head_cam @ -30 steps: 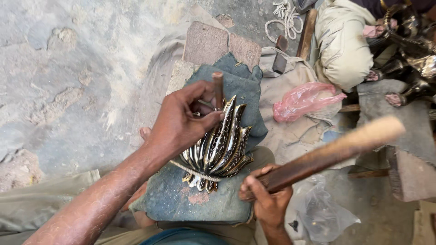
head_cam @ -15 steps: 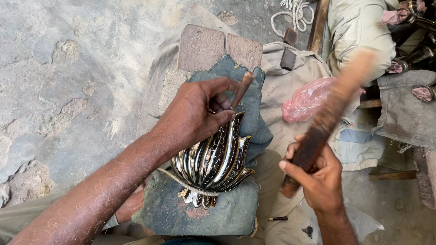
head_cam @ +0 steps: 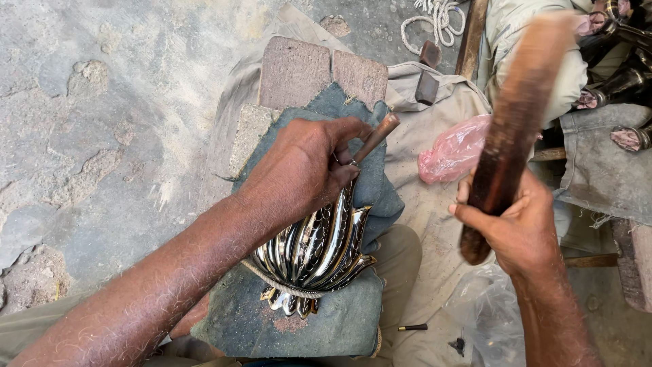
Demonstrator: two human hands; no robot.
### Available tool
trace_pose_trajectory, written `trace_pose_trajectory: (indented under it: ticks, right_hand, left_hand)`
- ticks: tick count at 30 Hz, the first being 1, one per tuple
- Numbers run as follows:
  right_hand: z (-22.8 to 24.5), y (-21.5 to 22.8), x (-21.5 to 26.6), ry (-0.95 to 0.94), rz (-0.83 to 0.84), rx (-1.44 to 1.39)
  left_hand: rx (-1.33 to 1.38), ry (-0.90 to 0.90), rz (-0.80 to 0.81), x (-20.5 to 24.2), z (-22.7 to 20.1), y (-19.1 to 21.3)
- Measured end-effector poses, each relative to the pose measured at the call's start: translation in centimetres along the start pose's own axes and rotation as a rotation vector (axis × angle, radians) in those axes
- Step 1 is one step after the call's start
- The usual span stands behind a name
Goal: The person uses a chisel and hammer to shape a decorative metal object resembling a lotus flower. They repeatedly strike the chisel against the metal petals while holding the object on a cushioned block.
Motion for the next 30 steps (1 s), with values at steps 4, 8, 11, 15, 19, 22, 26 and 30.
trace_pose_trajectory:
  ticks: [4, 8, 11, 15, 19, 22, 26, 30]
  right_hand:
    - [1.3, 0.3, -0.9, 0.059, -0.019, 0.174]
    - [2.1, 0.3, -2.0, 0.156, -0.091, 0.482]
    - [2.2, 0.3, -2.8, 0.129, -0.075, 0.537]
    - [3.0, 0.4, -3.0, 0.224, -0.077, 0.435]
    - [3.0, 0.0, -2.9, 0.143, -0.035, 0.593]
    - [2.9, 0.4, -2.6, 0.072, -0.016, 0.361]
    - [1.5, 0.6, -2.1, 0.013, -0.007, 0.741]
    - [0.2, 1.6, -1.8, 0.018, 0.011, 0.370]
  left_hand:
    - [-0.023, -0.015, -0.027, 0.0, 0.1, -0.2]
    - [-0.004, -0.011, -0.064, 0.1, 0.3, -0.5]
    - [-0.080, -0.090, -0.085, 0.1, 0.0, -0.7]
    - [-0.109, -0.061, -0.071, 0.0, 0.1, -1.0]
    - [-0.141, -0.077, -0.054, -0.2, -0.1, -1.2]
    - [-0.214, -0.054, 0.013, -0.7, -0.1, -1.6]
    - [-0.212, -0.081, -0.003, -0.9, 0.1, -1.9]
    - [-0.175, -0.041, 0.031, -0.9, 0.6, -1.9]
Point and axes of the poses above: each hand's wrist, its own x-axis away from the middle knuckle, its own y-axis out of the back of the hand, z = x × y, the point moved 4 cm from there along -x, towards the middle knuckle, and after that the axes turned 12 degrees about -y, right-handed, at the moved point
